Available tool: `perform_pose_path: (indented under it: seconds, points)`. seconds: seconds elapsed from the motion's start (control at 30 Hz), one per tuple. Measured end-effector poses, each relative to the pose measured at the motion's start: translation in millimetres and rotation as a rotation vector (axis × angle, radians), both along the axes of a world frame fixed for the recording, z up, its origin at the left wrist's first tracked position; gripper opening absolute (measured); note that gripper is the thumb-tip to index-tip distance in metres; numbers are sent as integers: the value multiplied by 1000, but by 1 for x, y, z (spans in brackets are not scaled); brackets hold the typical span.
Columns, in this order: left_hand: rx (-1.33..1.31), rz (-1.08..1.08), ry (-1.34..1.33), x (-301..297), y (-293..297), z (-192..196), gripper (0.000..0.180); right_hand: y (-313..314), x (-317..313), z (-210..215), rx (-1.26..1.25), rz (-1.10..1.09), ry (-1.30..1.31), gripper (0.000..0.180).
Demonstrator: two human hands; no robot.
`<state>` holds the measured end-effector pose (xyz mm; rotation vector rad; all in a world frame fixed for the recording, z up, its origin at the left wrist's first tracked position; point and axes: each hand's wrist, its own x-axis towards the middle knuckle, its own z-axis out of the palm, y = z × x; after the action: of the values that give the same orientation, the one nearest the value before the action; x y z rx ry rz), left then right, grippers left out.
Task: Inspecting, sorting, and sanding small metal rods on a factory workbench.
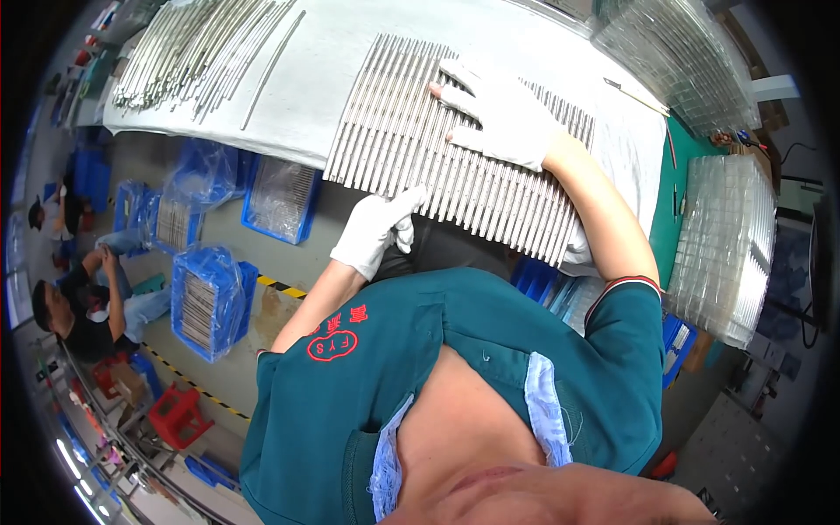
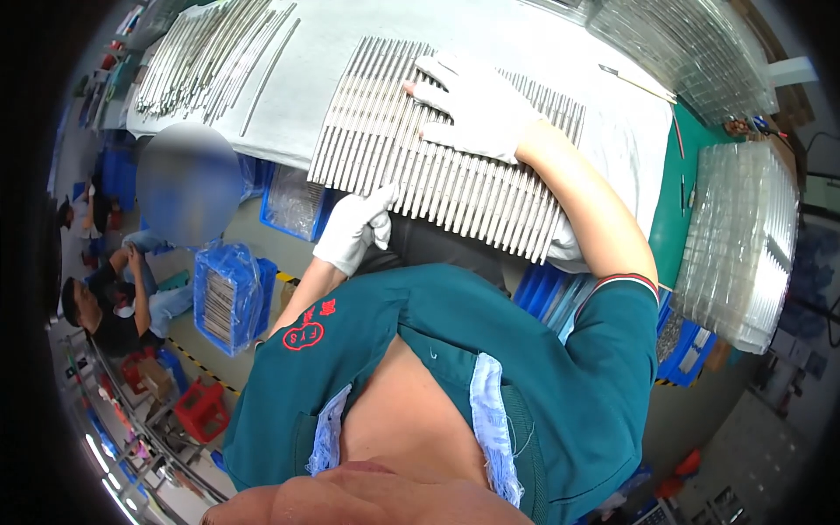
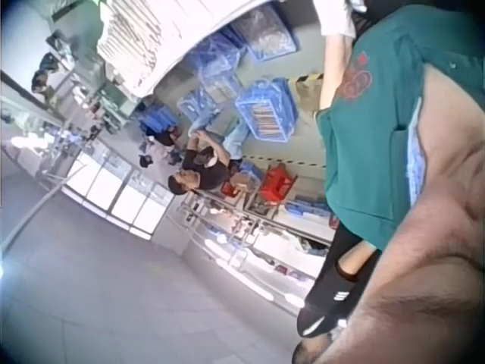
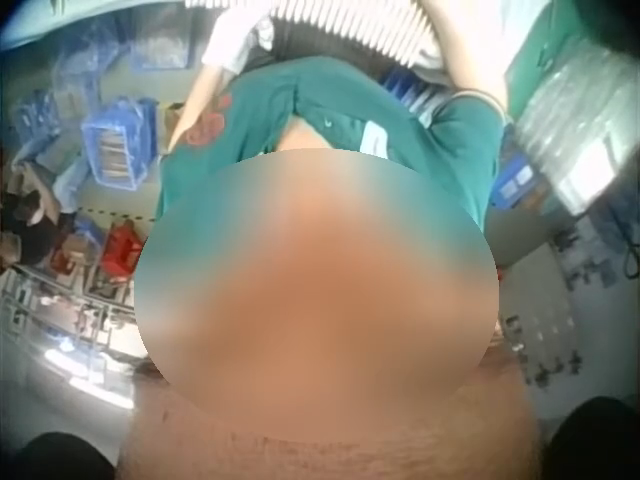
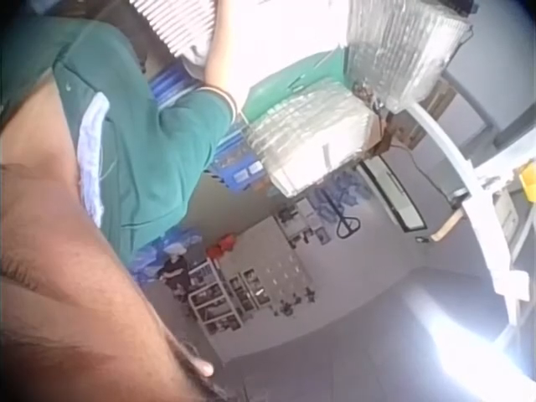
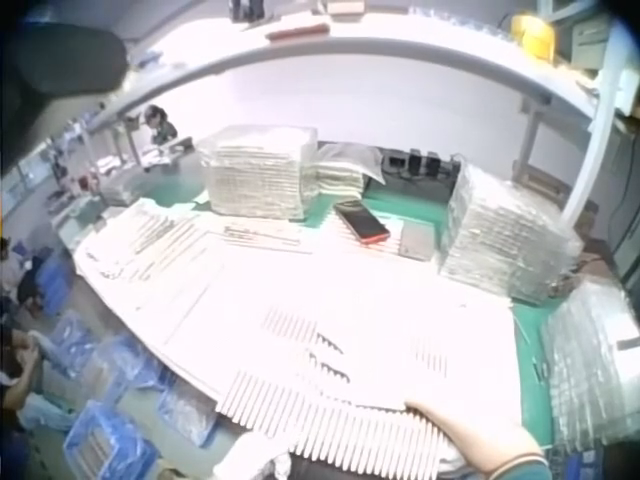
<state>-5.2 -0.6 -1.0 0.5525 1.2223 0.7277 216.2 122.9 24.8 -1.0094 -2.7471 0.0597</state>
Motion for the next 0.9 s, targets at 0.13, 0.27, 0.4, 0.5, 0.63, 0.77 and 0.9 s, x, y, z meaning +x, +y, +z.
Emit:
perform_pose_path:
  seconds: [0.13, 0.27, 0.4, 0.5, 0.63, 0.77, 0.9]
  points:
    - [65, -23, 19, -1, 0, -3, 30, 2, 1, -2, 15, 19, -15, 60]
    - [-28, 235, -120, 5, 8, 5, 29, 2, 2, -4, 34, 24, -7, 59]
    - [53, 129, -38, -2, 6, 0, 31, 2, 0, 0, 15, 20, -21, 59]
    - [31, 55, 24, -3, 2, 0, 36, 2, 1, -3, 24, 26, -11, 58]
    - [38, 35, 13, -6, 0, -2, 35, 1, 0, 0, 17, 38, 2, 57]
    - [70, 21, 65, -8, 3, 0, 34, 0, 0, 2, 32, 42, -12, 55]
    - [133, 29, 102, -12, 6, -5, 27, 3, 1, 1, 46, 65, -1, 55]
